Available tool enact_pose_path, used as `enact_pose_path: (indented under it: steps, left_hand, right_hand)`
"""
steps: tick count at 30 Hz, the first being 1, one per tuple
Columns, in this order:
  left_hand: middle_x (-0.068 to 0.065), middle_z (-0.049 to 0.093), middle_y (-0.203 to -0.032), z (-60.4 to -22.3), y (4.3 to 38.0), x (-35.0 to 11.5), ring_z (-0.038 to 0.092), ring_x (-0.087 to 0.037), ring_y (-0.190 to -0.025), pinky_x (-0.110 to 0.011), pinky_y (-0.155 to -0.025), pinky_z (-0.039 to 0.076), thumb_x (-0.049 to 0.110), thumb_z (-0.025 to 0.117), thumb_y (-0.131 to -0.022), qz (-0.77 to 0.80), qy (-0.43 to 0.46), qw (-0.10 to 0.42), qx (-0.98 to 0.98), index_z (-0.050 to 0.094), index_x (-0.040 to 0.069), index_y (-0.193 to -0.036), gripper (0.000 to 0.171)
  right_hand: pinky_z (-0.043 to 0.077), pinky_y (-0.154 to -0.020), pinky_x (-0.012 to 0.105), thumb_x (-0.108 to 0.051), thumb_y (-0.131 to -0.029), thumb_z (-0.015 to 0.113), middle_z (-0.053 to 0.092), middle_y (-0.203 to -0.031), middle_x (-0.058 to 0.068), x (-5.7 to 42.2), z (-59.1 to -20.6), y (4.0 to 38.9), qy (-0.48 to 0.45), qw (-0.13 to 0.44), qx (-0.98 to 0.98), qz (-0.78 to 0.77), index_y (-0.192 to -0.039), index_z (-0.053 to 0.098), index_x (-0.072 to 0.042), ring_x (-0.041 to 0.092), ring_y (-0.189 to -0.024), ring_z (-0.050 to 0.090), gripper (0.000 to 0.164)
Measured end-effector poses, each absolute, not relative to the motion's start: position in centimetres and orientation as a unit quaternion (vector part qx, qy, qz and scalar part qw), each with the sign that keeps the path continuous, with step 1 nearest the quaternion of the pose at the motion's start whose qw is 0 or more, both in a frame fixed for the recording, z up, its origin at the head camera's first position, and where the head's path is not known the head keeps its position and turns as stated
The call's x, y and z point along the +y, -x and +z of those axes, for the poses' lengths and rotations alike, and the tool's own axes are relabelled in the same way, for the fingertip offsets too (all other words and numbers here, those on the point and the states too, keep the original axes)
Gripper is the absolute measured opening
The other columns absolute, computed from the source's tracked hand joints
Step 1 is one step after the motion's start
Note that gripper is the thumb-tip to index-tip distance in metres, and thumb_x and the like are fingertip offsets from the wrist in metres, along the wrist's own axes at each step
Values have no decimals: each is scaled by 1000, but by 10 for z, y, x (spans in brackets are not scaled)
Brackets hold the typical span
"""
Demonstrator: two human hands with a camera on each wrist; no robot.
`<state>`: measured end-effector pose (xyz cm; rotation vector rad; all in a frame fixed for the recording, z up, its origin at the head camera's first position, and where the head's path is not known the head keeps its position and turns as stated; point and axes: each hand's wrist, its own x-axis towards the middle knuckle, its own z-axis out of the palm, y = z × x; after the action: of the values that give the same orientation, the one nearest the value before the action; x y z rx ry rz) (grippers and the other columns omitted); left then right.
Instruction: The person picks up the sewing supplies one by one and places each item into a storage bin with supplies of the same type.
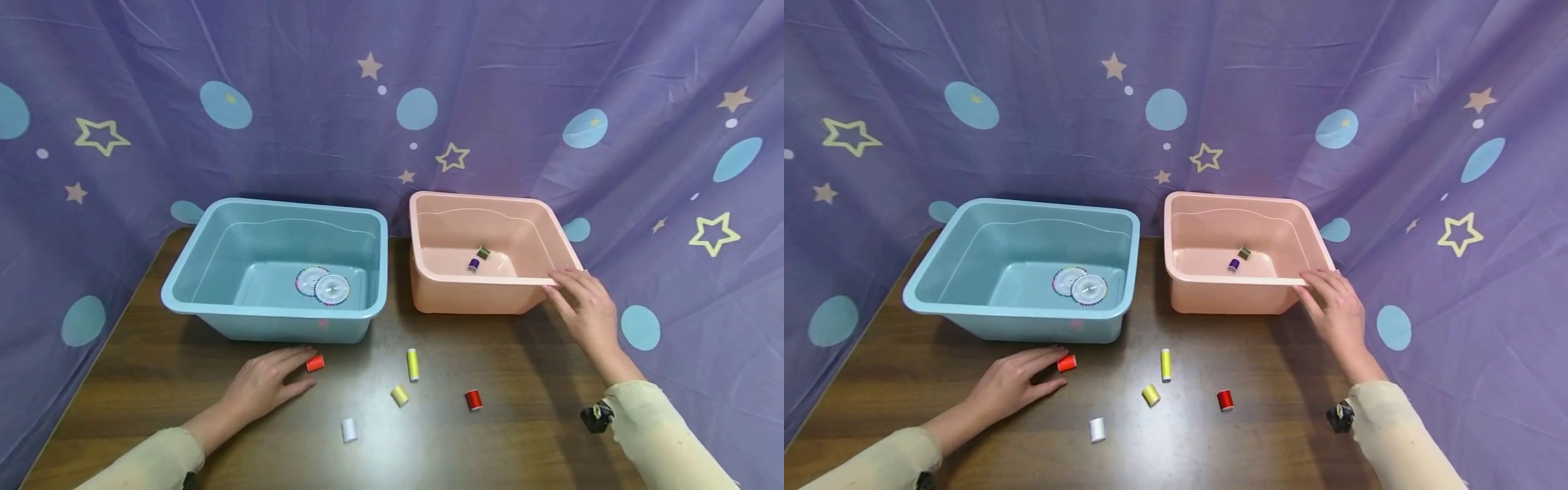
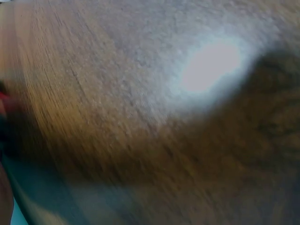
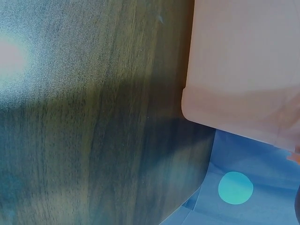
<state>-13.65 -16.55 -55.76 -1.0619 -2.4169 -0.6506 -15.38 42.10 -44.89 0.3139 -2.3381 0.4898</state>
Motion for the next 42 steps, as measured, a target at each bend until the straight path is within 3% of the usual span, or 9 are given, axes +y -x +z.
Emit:
enact_pose_path:
  steps: [14,20,30,36,42]
  left_hand:
    - [-1,81,-99,-558,139,-153,77,-19,-86,-40,-73,64,16,99,-70,-274,344,213,-872,81,12,-108,42]
    - [0,81,-97,-556,138,-151,77,-18,-86,-39,-74,64,10,99,-70,-284,317,195,-884,82,14,-105,39]
    - [4,81,-99,-548,136,-150,77,-15,-88,-38,-76,64,12,99,-72,-296,329,179,-879,83,15,-106,38]
    - [6,80,-99,-535,134,-149,76,-12,-89,-36,-77,64,9,98,-73,-305,349,173,-869,83,16,-106,37]
    - [9,79,-100,-521,131,-149,75,-9,-90,-33,-77,64,9,97,-74,-305,362,169,-865,83,18,-105,36]
  right_hand:
    - [32,-126,31,-3,-83,88,75,-116,22,421,-449,154,-119,349,-911,183,-118,80,-3,47,-115,65,36]
    - [32,-126,31,-4,-83,88,75,-116,23,419,-447,154,-117,348,-912,183,-118,80,-2,47,-114,65,36]
    - [37,-124,38,-2,-81,89,75,-116,23,419,-448,154,-122,354,-909,186,-118,80,-3,47,-114,65,38]
    - [36,-124,33,4,-76,90,75,-115,24,419,-449,153,-127,362,-903,191,-117,80,-3,47,-112,66,43]
    - [33,-125,27,1,-78,90,75,-114,23,419,-449,153,-129,365,-902,192,-116,80,-3,46,-111,66,39]
